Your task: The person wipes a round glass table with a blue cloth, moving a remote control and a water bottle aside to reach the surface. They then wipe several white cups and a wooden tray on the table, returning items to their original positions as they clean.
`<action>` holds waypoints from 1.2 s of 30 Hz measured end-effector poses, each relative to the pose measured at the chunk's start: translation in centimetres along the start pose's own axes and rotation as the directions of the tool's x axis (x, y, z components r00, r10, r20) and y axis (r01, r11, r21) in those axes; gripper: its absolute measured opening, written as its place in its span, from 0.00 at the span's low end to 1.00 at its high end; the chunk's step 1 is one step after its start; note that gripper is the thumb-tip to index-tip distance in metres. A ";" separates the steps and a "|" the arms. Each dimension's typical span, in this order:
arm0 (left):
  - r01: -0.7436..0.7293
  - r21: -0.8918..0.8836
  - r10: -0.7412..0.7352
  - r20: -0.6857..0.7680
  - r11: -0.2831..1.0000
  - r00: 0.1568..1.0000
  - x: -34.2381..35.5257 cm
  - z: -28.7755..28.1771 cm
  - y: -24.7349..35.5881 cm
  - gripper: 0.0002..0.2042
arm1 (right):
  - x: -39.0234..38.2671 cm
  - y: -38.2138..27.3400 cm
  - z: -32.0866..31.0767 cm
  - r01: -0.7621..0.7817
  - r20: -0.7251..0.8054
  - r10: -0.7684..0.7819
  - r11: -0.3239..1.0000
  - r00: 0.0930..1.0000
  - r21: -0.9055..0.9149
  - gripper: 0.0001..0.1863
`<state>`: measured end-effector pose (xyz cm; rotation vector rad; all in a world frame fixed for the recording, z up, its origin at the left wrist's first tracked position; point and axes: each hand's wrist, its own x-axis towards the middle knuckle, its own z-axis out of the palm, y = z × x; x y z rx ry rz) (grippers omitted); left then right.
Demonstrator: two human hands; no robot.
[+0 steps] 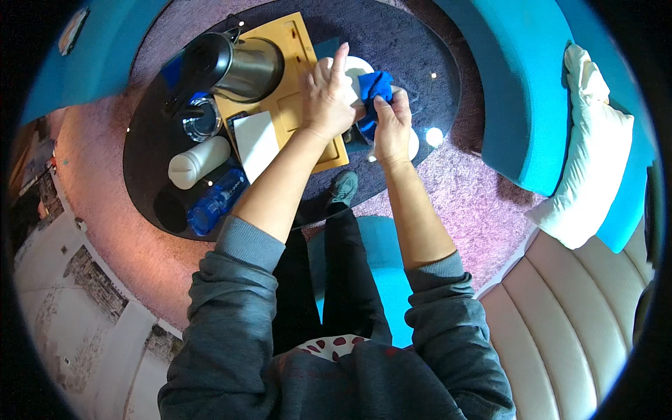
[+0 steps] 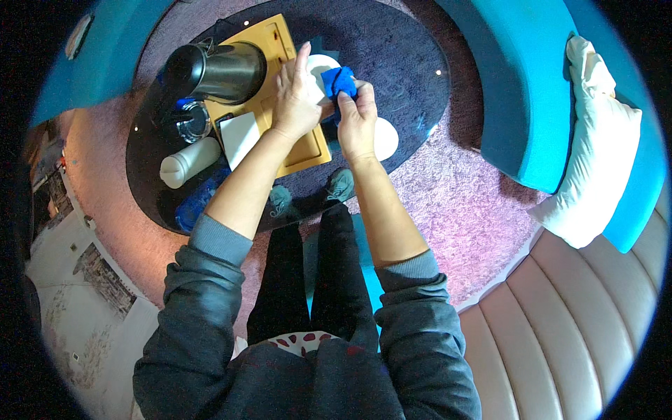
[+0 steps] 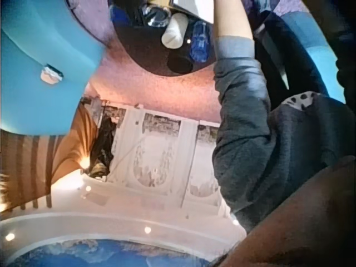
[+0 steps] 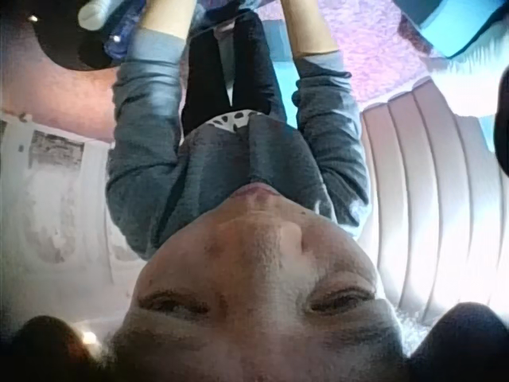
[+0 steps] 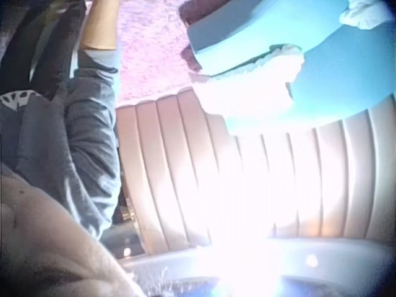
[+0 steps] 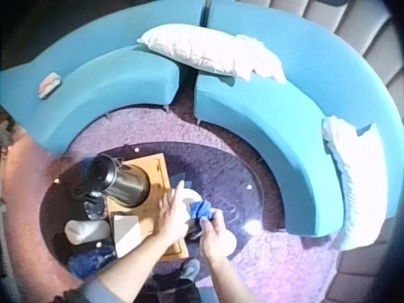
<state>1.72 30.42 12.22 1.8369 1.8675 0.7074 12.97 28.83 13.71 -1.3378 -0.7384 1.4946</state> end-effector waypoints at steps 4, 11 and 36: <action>-0.019 -0.002 0.019 -0.013 1.000 1.000 0.6 3.2 1.1 0.53 | 2.3 0.7 -3.4 0.022 0.003 -0.022 0.998 1.000 -0.051 0.05; -0.014 0.057 0.013 0.025 0.998 1.000 1.3 6.6 1.7 0.53 | 3.3 1.6 -5.8 0.009 -0.071 -0.009 1.000 0.997 0.002 0.05; 0.011 -0.070 -0.013 -0.027 0.998 1.000 -1.6 6.4 3.3 0.41 | 1.8 1.4 -6.8 0.203 -0.112 -0.199 0.979 0.974 0.028 0.10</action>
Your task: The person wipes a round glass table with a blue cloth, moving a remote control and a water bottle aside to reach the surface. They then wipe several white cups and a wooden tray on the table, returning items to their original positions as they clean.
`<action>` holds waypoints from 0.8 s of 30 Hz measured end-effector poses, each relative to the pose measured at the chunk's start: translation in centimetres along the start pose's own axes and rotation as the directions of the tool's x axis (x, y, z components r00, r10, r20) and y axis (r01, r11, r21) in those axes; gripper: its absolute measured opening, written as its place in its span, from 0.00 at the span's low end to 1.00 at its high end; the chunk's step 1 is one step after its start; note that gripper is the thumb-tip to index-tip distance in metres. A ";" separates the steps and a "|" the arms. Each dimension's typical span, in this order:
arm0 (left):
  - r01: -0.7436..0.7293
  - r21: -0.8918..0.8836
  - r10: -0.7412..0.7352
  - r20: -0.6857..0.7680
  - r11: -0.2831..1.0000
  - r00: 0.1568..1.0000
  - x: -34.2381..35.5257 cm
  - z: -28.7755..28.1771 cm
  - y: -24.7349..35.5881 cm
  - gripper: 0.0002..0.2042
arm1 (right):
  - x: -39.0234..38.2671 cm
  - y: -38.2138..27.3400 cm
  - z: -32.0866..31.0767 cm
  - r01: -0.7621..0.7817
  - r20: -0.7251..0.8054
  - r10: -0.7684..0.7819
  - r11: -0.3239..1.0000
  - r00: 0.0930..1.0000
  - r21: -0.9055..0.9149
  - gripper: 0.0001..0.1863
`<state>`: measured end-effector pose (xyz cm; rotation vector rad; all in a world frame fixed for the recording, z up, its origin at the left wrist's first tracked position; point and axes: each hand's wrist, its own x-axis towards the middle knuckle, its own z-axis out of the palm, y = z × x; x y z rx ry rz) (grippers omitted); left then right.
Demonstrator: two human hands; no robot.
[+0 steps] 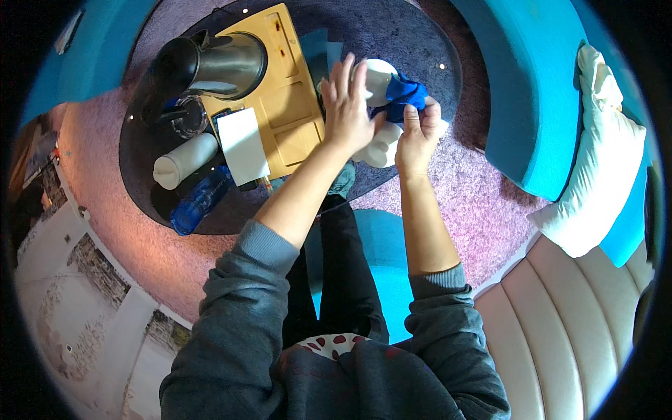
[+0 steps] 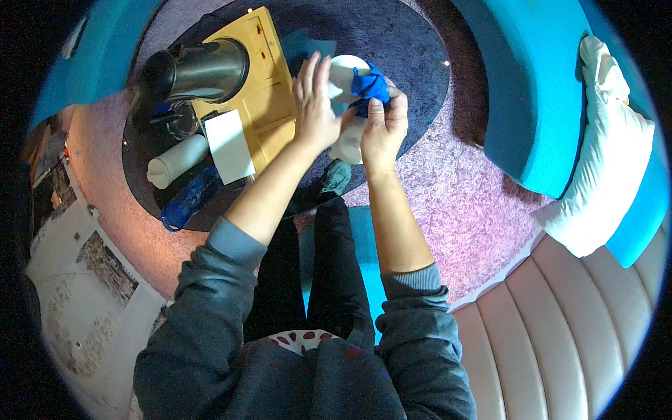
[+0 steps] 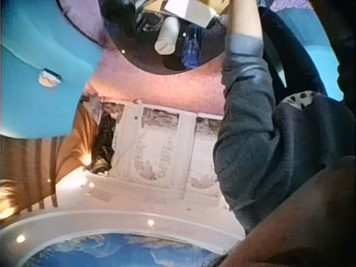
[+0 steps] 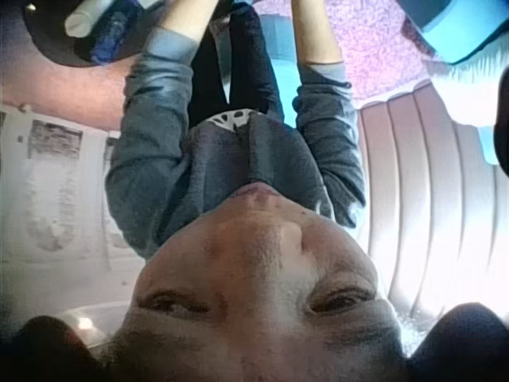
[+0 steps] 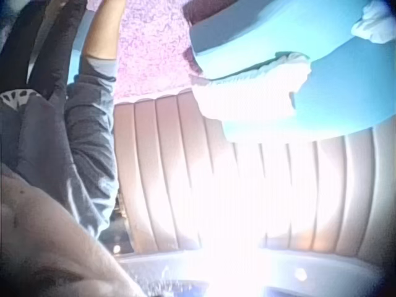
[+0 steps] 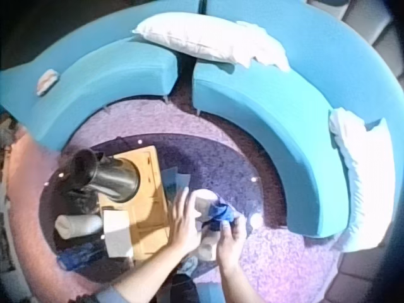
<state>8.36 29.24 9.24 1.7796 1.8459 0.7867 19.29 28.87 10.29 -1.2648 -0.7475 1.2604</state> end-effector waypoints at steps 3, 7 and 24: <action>-0.007 -0.114 -0.003 -0.086 0.993 0.996 -4.8 -0.7 -1.8 0.40 | -0.6 -1.2 0.7 0.014 -0.012 -0.014 1.000 1.000 -0.011 0.10; 0.102 0.098 -0.111 0.093 0.990 0.990 -12.6 -1.5 -6.2 0.42 | -2.6 -4.1 3.4 0.287 0.116 -0.270 0.942 0.956 -0.174 0.08; 0.121 0.289 -0.167 0.140 0.950 0.976 -16.5 -1.8 -13.1 0.40 | -6.2 13.5 13.2 0.629 0.641 -0.058 0.276 0.766 -0.727 0.28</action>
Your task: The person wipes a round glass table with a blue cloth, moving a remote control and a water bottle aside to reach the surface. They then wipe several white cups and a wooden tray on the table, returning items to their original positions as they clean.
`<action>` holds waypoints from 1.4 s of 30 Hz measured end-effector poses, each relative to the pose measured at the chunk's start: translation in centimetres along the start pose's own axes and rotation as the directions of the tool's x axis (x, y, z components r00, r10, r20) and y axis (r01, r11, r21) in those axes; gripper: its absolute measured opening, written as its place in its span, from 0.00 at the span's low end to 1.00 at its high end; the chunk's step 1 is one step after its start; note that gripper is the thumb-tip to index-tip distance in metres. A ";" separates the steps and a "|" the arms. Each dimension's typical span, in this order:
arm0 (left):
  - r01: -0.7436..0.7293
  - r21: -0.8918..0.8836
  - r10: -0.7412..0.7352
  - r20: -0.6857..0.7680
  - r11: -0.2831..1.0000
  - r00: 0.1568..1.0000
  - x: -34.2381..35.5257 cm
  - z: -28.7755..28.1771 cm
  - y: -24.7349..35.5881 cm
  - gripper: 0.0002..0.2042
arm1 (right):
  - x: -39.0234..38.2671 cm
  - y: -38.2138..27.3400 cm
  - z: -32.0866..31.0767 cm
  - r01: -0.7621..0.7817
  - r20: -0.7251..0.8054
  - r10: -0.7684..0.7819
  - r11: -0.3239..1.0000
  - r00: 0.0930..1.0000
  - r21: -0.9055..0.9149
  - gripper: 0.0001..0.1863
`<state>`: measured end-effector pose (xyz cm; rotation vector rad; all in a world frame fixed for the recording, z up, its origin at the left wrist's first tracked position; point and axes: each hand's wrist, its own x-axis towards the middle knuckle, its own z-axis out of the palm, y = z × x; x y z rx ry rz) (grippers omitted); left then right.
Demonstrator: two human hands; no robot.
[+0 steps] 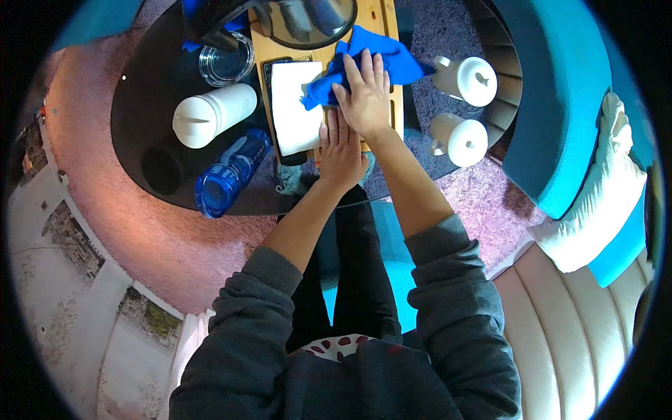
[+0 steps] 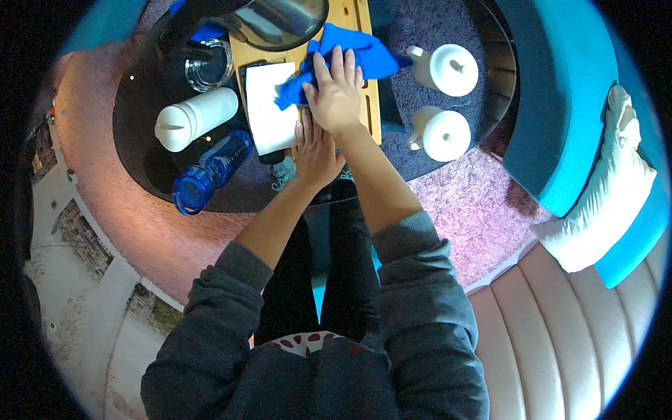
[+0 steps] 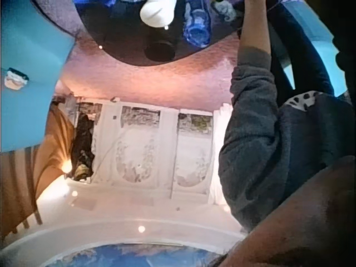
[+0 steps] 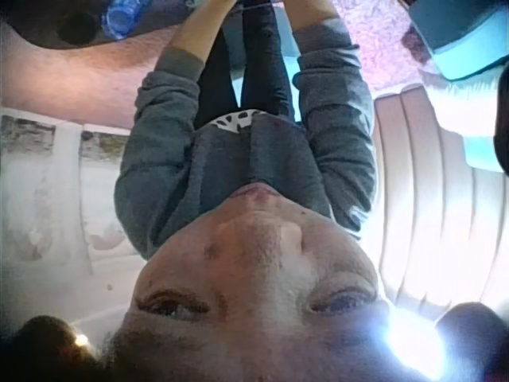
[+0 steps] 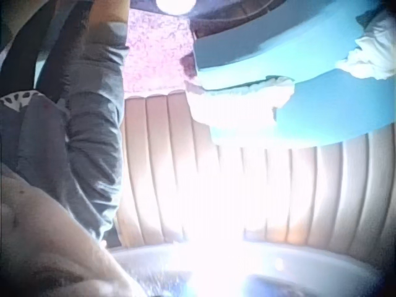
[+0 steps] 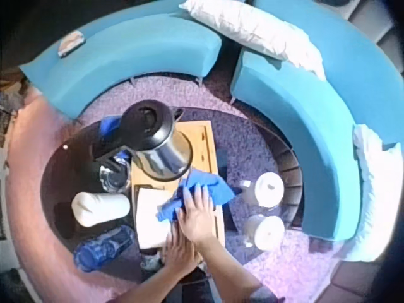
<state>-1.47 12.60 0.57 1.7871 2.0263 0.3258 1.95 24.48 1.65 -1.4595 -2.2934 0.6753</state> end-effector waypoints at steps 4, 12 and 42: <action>-0.061 -0.094 0.053 -0.087 0.994 0.995 0.1 -0.4 -0.6 0.36 | 0.3 -0.1 1.6 0.075 0.001 -0.076 0.985 0.997 -0.157 0.24; -0.034 0.044 0.028 0.131 0.998 0.991 -0.9 -3.2 -1.4 0.35 | -2.8 3.0 -3.0 0.222 0.106 -0.227 0.973 0.968 0.063 0.20; 0.221 0.040 -0.225 0.148 0.974 0.963 -1.5 -5.7 -3.0 0.41 | -6.4 1.0 -1.2 0.365 0.256 -0.301 0.893 0.919 -0.263 0.23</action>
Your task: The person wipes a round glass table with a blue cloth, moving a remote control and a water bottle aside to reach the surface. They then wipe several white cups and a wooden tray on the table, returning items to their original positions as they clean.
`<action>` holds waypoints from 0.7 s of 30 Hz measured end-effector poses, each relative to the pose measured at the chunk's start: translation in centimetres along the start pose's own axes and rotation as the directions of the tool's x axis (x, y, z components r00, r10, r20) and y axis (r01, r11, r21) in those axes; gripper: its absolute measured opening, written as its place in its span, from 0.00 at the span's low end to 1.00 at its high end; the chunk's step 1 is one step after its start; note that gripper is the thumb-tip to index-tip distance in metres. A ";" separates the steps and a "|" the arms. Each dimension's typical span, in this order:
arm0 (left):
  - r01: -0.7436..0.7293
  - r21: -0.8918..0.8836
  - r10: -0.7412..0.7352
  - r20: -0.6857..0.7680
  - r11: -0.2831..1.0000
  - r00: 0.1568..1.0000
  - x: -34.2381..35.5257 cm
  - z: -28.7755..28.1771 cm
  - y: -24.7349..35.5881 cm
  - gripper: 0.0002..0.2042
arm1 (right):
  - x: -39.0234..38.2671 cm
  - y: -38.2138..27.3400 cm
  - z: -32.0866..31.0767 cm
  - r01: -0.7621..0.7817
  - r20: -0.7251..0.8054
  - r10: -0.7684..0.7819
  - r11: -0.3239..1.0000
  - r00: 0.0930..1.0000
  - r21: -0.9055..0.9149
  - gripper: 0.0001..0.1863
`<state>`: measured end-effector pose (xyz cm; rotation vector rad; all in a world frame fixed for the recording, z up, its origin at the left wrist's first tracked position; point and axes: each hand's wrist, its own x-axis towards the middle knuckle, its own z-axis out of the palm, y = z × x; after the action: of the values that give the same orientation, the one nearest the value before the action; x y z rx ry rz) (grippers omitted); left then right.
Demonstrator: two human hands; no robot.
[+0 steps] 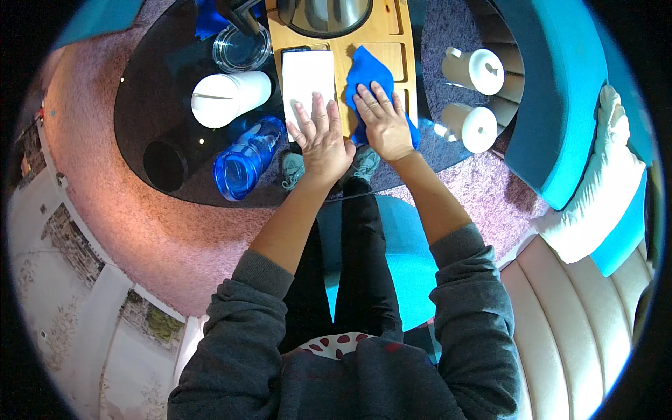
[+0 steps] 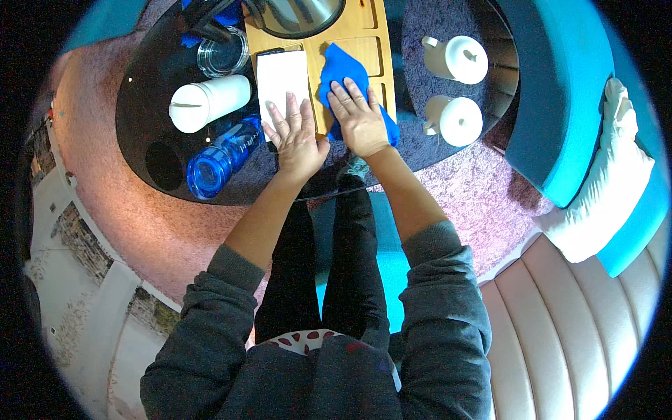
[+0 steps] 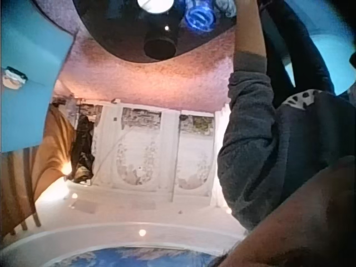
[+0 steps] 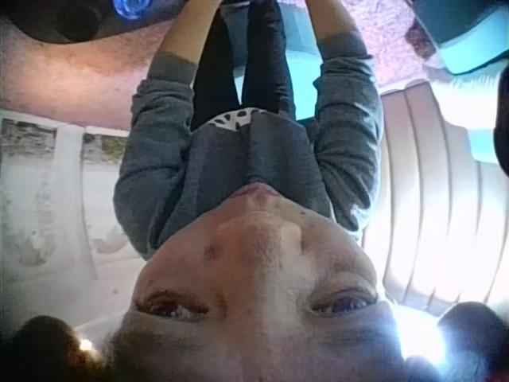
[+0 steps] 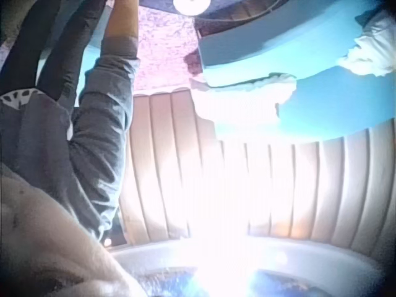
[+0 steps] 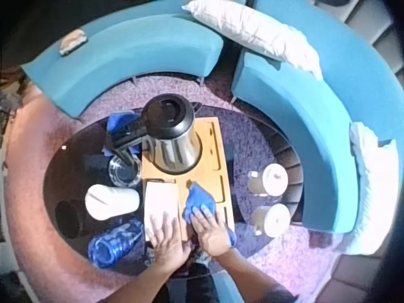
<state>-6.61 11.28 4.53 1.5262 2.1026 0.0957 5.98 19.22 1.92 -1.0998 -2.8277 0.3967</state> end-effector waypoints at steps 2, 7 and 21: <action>0.005 0.012 -0.005 0.015 1.000 1.000 0.0 0.2 -0.2 0.40 | 1.2 0.9 -0.1 -0.052 -0.019 0.051 0.998 0.999 -0.045 0.23; 0.007 0.032 -0.010 0.100 0.999 0.995 -0.3 -0.1 -0.1 0.39 | 3.7 0.2 0.3 -0.214 -0.017 0.213 0.975 0.977 -0.056 0.22; -0.078 -0.040 0.076 -0.044 0.996 0.996 -2.4 0.5 -1.9 0.38 | 0.5 -2.8 0.2 -0.254 -0.038 0.257 0.965 0.966 0.068 0.25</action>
<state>-7.52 8.36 4.31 1.5940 2.0609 0.1997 3.71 17.56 2.49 -1.4456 -2.6202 0.4678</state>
